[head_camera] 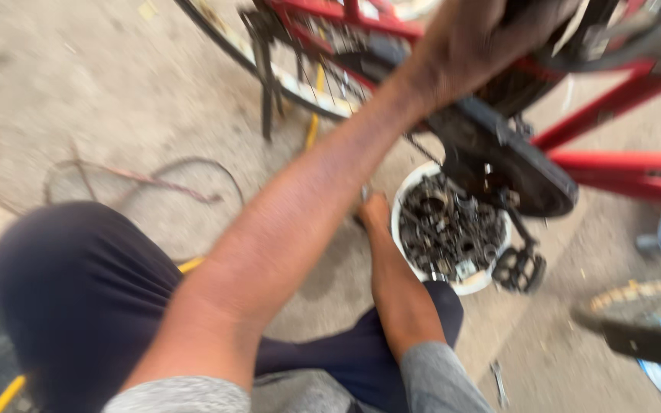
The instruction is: The person sits on the ground and adjusts the rear brake caliper and cable on a red bicycle using a wrench. They repeatedly tighten the brake cable and check the alignment of the brake pads against the wheel rim.
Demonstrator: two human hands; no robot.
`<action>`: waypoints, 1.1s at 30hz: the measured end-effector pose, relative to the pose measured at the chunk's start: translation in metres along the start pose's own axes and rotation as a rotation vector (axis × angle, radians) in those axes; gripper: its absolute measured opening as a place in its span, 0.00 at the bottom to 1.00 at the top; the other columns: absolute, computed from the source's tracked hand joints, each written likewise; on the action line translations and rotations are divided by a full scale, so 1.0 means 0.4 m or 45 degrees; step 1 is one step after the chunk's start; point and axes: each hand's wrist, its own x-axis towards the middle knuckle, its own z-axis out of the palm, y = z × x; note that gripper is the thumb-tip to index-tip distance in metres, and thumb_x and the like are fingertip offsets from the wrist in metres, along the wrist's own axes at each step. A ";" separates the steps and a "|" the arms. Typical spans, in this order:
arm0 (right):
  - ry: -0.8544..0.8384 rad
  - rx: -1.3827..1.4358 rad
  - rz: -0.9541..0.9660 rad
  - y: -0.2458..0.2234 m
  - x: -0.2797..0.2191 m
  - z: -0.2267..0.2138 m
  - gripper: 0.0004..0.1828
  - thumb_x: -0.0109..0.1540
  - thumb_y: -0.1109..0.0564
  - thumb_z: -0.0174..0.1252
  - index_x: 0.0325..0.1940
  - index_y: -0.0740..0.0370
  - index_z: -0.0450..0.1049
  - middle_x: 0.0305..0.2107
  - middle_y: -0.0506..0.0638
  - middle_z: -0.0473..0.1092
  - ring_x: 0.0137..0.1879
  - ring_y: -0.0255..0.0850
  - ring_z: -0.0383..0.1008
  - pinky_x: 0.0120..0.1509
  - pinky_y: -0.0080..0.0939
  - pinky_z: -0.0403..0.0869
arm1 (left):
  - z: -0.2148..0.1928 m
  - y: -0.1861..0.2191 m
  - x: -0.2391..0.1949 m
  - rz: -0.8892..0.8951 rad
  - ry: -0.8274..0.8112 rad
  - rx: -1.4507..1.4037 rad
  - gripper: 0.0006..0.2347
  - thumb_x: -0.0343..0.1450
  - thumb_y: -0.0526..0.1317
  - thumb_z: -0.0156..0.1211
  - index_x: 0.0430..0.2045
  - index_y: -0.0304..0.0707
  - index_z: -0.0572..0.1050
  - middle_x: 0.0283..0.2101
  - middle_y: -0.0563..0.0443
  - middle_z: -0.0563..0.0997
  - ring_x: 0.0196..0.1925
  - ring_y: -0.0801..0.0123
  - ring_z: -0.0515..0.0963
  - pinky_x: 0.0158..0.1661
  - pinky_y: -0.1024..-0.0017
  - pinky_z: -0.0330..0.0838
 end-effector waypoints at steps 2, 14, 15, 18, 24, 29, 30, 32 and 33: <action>-0.010 -0.135 0.019 -0.007 0.001 -0.018 0.20 0.57 0.51 0.63 0.45 0.72 0.81 0.46 0.72 0.76 0.55 0.62 0.78 0.61 0.55 0.74 | -0.023 0.048 0.016 0.014 0.083 -0.116 0.16 0.76 0.55 0.57 0.42 0.42 0.75 0.29 0.55 0.82 0.29 0.75 0.83 0.32 0.71 0.78; -0.701 0.596 -0.334 -0.239 -0.149 -0.285 0.11 0.60 0.56 0.59 0.41 0.66 0.78 0.30 0.51 0.76 0.35 0.40 0.75 0.40 0.41 0.73 | -0.061 0.159 0.022 -0.480 -0.057 -0.273 0.20 0.71 0.54 0.60 0.44 0.35 0.79 0.27 0.50 0.83 0.26 0.76 0.78 0.30 0.73 0.74; -0.752 0.651 -0.413 -0.263 -0.175 -0.336 0.11 0.60 0.57 0.59 0.43 0.66 0.77 0.31 0.50 0.76 0.37 0.40 0.76 0.43 0.40 0.74 | -0.064 0.155 0.024 -0.474 -0.068 -0.306 0.19 0.71 0.52 0.61 0.44 0.34 0.80 0.29 0.50 0.83 0.29 0.76 0.78 0.33 0.73 0.74; -0.819 0.751 -0.606 -0.330 -0.251 -0.494 0.13 0.58 0.58 0.60 0.46 0.63 0.76 0.34 0.48 0.76 0.40 0.40 0.78 0.47 0.41 0.77 | -0.076 0.129 0.043 -0.465 -0.133 -0.480 0.17 0.73 0.49 0.62 0.44 0.32 0.80 0.33 0.51 0.83 0.36 0.77 0.79 0.40 0.74 0.75; -0.448 1.109 -0.814 -0.360 -0.416 -0.758 0.10 0.63 0.57 0.59 0.43 0.67 0.76 0.31 0.53 0.76 0.41 0.43 0.78 0.51 0.45 0.78 | -0.056 0.087 0.042 -0.520 -0.203 -0.884 0.17 0.73 0.46 0.63 0.46 0.28 0.79 0.41 0.51 0.83 0.45 0.75 0.80 0.49 0.73 0.77; -0.111 1.312 -0.973 -0.375 -0.453 -0.831 0.07 0.64 0.60 0.57 0.44 0.66 0.74 0.35 0.50 0.75 0.44 0.40 0.77 0.53 0.43 0.76 | -0.058 0.079 0.044 -0.648 -0.180 -1.001 0.15 0.71 0.43 0.64 0.46 0.31 0.79 0.43 0.53 0.83 0.46 0.75 0.80 0.49 0.72 0.77; -0.054 1.366 -1.018 -0.372 -0.456 -0.834 0.07 0.66 0.60 0.57 0.44 0.67 0.73 0.35 0.50 0.75 0.44 0.40 0.76 0.53 0.43 0.76 | -0.056 0.078 0.043 -0.689 -0.187 -1.063 0.15 0.70 0.44 0.64 0.46 0.33 0.79 0.43 0.54 0.83 0.46 0.76 0.80 0.49 0.73 0.78; 0.067 1.410 -1.040 -0.376 -0.452 -0.837 0.07 0.67 0.59 0.56 0.44 0.67 0.72 0.34 0.50 0.74 0.43 0.39 0.76 0.52 0.41 0.75 | -0.062 0.072 0.042 -0.591 -0.143 -0.860 0.15 0.74 0.47 0.61 0.41 0.31 0.81 0.37 0.55 0.81 0.40 0.78 0.76 0.42 0.76 0.72; 0.123 1.404 -1.021 -0.389 -0.445 -0.838 0.08 0.68 0.57 0.56 0.45 0.66 0.73 0.33 0.50 0.74 0.41 0.39 0.76 0.51 0.41 0.75 | -0.074 0.069 0.043 -0.586 -0.133 -0.862 0.15 0.75 0.48 0.58 0.39 0.32 0.81 0.36 0.55 0.81 0.39 0.79 0.77 0.42 0.77 0.73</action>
